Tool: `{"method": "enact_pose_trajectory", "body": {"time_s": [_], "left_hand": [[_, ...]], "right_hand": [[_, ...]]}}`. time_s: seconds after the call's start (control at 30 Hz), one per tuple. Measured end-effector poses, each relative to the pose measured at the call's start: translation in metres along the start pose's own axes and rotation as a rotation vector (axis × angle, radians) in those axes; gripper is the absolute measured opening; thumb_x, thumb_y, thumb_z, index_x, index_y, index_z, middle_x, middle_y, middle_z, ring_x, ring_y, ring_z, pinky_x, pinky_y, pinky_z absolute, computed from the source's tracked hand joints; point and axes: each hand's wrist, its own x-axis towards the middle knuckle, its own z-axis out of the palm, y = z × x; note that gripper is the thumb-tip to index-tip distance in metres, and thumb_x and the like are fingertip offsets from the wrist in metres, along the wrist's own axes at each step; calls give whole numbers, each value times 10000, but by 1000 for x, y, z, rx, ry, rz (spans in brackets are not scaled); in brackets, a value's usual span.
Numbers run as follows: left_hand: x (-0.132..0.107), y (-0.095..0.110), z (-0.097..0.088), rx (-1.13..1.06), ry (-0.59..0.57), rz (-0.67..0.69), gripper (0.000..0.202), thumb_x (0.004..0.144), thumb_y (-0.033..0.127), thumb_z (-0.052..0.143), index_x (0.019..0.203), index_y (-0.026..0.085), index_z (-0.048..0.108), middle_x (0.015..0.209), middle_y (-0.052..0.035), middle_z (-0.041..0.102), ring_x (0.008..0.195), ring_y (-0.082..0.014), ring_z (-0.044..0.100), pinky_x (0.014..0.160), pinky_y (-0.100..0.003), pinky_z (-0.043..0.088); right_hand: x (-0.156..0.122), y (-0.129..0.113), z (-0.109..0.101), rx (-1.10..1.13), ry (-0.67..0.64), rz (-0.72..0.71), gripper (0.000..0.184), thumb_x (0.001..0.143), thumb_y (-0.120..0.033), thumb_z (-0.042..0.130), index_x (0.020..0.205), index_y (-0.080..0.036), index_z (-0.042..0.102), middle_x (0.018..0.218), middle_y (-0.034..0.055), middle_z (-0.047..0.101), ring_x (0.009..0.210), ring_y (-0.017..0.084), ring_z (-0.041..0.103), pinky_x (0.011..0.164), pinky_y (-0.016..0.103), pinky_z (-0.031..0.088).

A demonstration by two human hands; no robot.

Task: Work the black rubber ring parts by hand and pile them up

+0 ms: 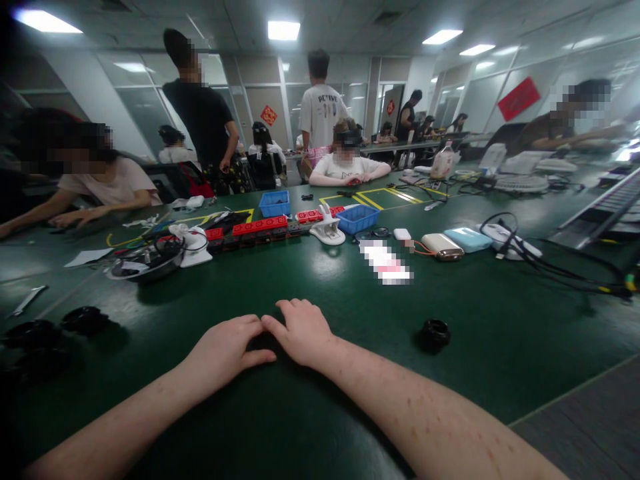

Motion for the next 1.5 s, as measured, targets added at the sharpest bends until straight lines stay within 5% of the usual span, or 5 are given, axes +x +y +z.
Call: {"method": "enact_pose_trajectory", "body": {"time_s": [1.5], "left_hand": [[3,-7,2,-48,-56,-4,262,744,429,639,931,245,634,882,-5,579,756,-188,595,614,-268,434]], "right_hand": [[3,0,1,-73,-36,-63,412,918,-443,339,1063,-158,599,976,91,582,908,205,518,788,332,383]]}}
